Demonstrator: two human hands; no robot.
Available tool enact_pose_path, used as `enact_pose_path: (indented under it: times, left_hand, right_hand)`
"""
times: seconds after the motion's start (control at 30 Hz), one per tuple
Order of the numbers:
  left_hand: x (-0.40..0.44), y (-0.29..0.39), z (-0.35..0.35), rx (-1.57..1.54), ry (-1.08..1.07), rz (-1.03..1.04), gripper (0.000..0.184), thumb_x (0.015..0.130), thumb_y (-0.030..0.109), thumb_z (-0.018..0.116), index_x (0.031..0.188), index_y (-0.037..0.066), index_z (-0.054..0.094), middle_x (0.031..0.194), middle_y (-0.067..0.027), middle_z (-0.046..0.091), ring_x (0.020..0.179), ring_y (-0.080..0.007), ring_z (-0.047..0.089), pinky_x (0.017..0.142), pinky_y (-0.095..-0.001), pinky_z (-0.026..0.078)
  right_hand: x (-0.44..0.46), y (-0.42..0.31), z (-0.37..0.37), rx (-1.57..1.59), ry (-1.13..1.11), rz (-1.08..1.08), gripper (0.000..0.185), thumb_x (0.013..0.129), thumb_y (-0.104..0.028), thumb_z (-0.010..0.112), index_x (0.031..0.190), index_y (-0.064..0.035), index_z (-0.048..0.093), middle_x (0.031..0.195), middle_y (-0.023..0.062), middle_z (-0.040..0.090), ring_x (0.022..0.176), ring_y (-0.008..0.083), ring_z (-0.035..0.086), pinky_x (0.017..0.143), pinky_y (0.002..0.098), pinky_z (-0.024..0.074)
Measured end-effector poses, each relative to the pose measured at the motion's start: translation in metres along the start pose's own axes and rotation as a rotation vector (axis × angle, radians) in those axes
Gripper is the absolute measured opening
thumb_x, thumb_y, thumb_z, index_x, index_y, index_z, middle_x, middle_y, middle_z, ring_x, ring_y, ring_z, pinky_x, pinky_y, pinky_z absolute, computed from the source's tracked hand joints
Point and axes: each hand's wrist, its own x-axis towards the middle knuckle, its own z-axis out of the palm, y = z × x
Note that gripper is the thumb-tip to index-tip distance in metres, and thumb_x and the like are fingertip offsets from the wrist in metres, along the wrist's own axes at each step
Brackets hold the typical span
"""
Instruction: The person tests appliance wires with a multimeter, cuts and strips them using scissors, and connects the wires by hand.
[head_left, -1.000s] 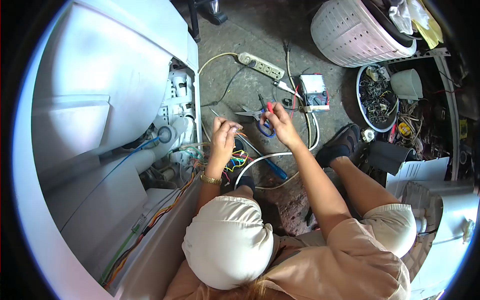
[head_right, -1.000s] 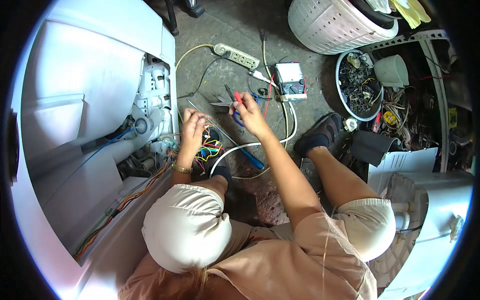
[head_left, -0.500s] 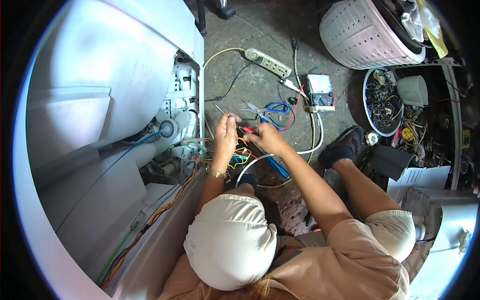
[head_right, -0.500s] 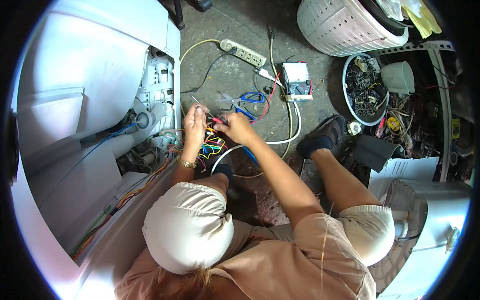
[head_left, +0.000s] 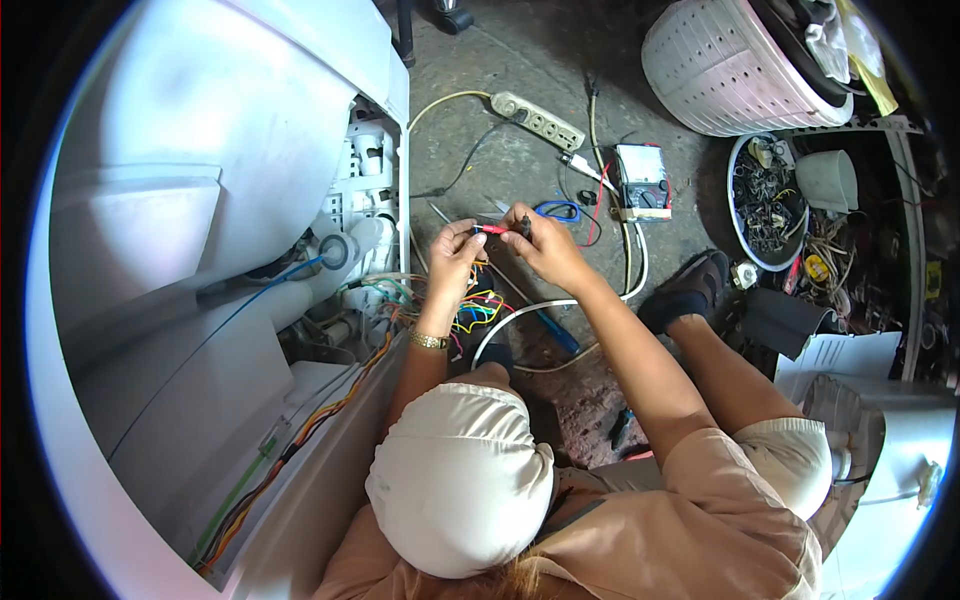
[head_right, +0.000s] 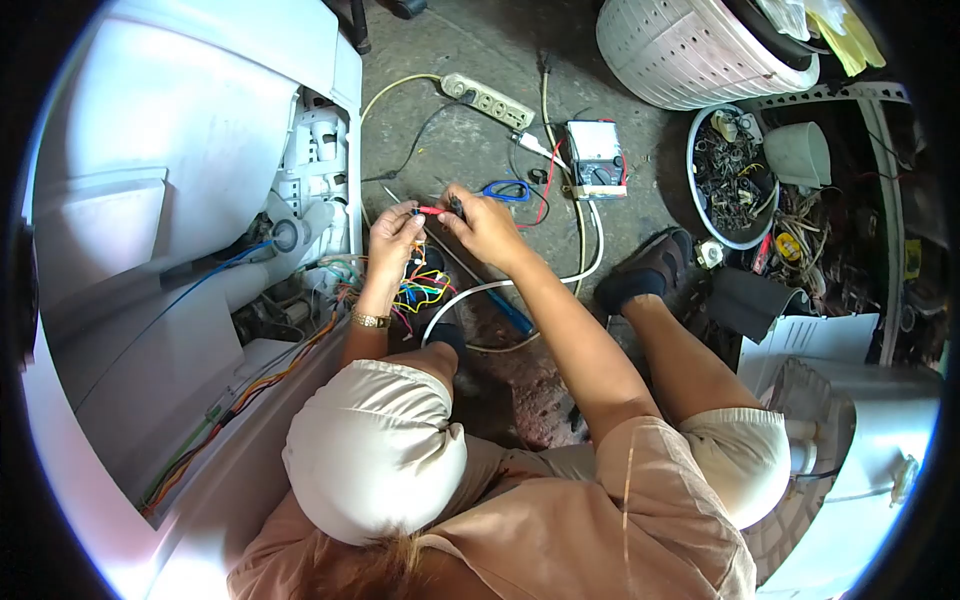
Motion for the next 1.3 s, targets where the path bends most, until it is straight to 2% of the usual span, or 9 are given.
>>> enact_pose_path:
  times: [0.33, 0.5, 0.63, 0.7, 0.73, 0.83, 0.97, 1.2, 1.3]
  left_hand:
    - [0.001, -0.005, -0.001, -0.037, -0.033, 0.043, 0.014, 0.086, 0.006, 0.062, 0.098, 0.001, 0.058, 0.078, -0.0014, 0.061, 0.061, -0.0064, 0.053, 0.057, -0.0192, 0.042]
    - [-0.002, 0.002, 0.003, 0.052, 0.06, 0.011, 0.012, 0.087, 0.011, 0.062, 0.093, 0.002, 0.059, 0.062, 0.0026, 0.054, 0.05, -0.0035, 0.045, 0.045, -0.0189, 0.034]
    - [0.009, -0.01, 0.003, -0.001, 0.111, 0.125, 0.009, 0.087, 0.012, 0.061, 0.091, 0.004, 0.059, 0.061, 0.0041, 0.051, 0.048, -0.0027, 0.041, 0.043, -0.0193, 0.032]
    - [0.01, -0.009, 0.005, 0.045, 0.206, 0.153, 0.01, 0.087, 0.012, 0.062, 0.093, 0.005, 0.059, 0.062, 0.005, 0.049, 0.046, -0.0021, 0.039, 0.04, -0.018, 0.029]
    - [0.009, -0.005, 0.007, -0.029, 0.222, 0.087, 0.01, 0.087, 0.014, 0.062, 0.093, 0.006, 0.059, 0.061, 0.0058, 0.047, 0.045, -0.0019, 0.036, 0.038, -0.0181, 0.027]
    - [0.009, -0.002, 0.005, -0.083, 0.319, 0.027, 0.008, 0.088, 0.014, 0.061, 0.089, 0.007, 0.058, 0.061, 0.0057, 0.047, 0.045, -0.0016, 0.035, 0.036, -0.0185, 0.025]
    - [0.013, -0.008, 0.009, -0.083, 0.321, 0.148, 0.005, 0.088, 0.011, 0.06, 0.087, 0.007, 0.057, 0.06, 0.0061, 0.047, 0.049, -0.0014, 0.037, 0.042, -0.0179, 0.028]
    - [0.009, 0.0, 0.012, 0.013, 0.338, 0.12, 0.005, 0.089, 0.009, 0.058, 0.086, 0.006, 0.056, 0.06, 0.0065, 0.046, 0.049, -0.0009, 0.035, 0.043, -0.0185, 0.026]
    - [0.009, 0.0, 0.011, -0.03, 0.331, 0.097, 0.004, 0.089, 0.008, 0.058, 0.087, 0.006, 0.055, 0.059, 0.0069, 0.045, 0.048, -0.0004, 0.034, 0.042, -0.019, 0.025]
  right_hand:
    - [0.002, 0.013, 0.01, -0.189, 0.046, -0.008, 0.023, 0.086, -0.025, 0.059, 0.102, -0.0114, 0.05, 0.076, 0.0172, 0.063, 0.076, 0.0395, 0.061, 0.065, 0.049, 0.046]
    - [-0.001, 0.008, 0.012, -0.298, -0.002, 0.035, 0.027, 0.086, -0.027, 0.058, 0.106, -0.0112, 0.049, 0.079, 0.0197, 0.062, 0.079, 0.0403, 0.06, 0.067, 0.051, 0.0465]
    - [0.001, -0.003, -0.005, -0.404, 0.481, -0.327, 0.019, 0.083, -0.012, 0.061, 0.099, -0.0067, 0.054, 0.086, 0.0143, 0.058, 0.079, 0.0312, 0.057, 0.07, 0.0373, 0.0465]
    - [-0.002, -0.016, -0.014, 0.155, 0.683, -0.037, 0.02, 0.083, 0.0, 0.055, 0.103, -0.0011, 0.051, 0.084, 0.0075, 0.054, 0.076, 0.0155, 0.053, 0.069, 0.0288, 0.0444]
    - [-0.003, -0.036, -0.023, 0.286, 0.78, -0.025, 0.021, 0.087, -0.008, 0.057, 0.105, -0.003, 0.048, 0.072, 0.0069, 0.05, 0.063, 0.0139, 0.048, 0.057, 0.0274, 0.0402]
    - [-0.007, -0.026, -0.034, 0.342, 0.507, -0.052, 0.023, 0.094, -0.018, 0.049, 0.112, -0.0036, 0.042, 0.068, 0.0035, 0.046, 0.057, 0.0111, 0.041, 0.053, 0.027, 0.0378]
    - [-0.012, -0.032, -0.011, 0.087, 0.15, -0.038, 0.012, 0.092, -0.014, 0.051, 0.1, -0.0053, 0.049, 0.081, 0.0135, 0.059, 0.076, 0.0269, 0.061, 0.068, 0.0356, 0.0458]
    - [-0.019, -0.016, 0.012, 0.486, -0.092, 0.127, 0.016, 0.09, -0.014, 0.052, 0.102, -0.0033, 0.056, 0.083, 0.009, 0.062, 0.074, 0.0223, 0.061, 0.068, 0.0336, 0.047]
    - [-0.019, -0.013, 0.014, 0.273, -0.031, 0.086, 0.016, 0.088, -0.016, 0.054, 0.099, -0.006, 0.059, 0.081, 0.0095, 0.064, 0.073, 0.0238, 0.063, 0.068, 0.0346, 0.0475]
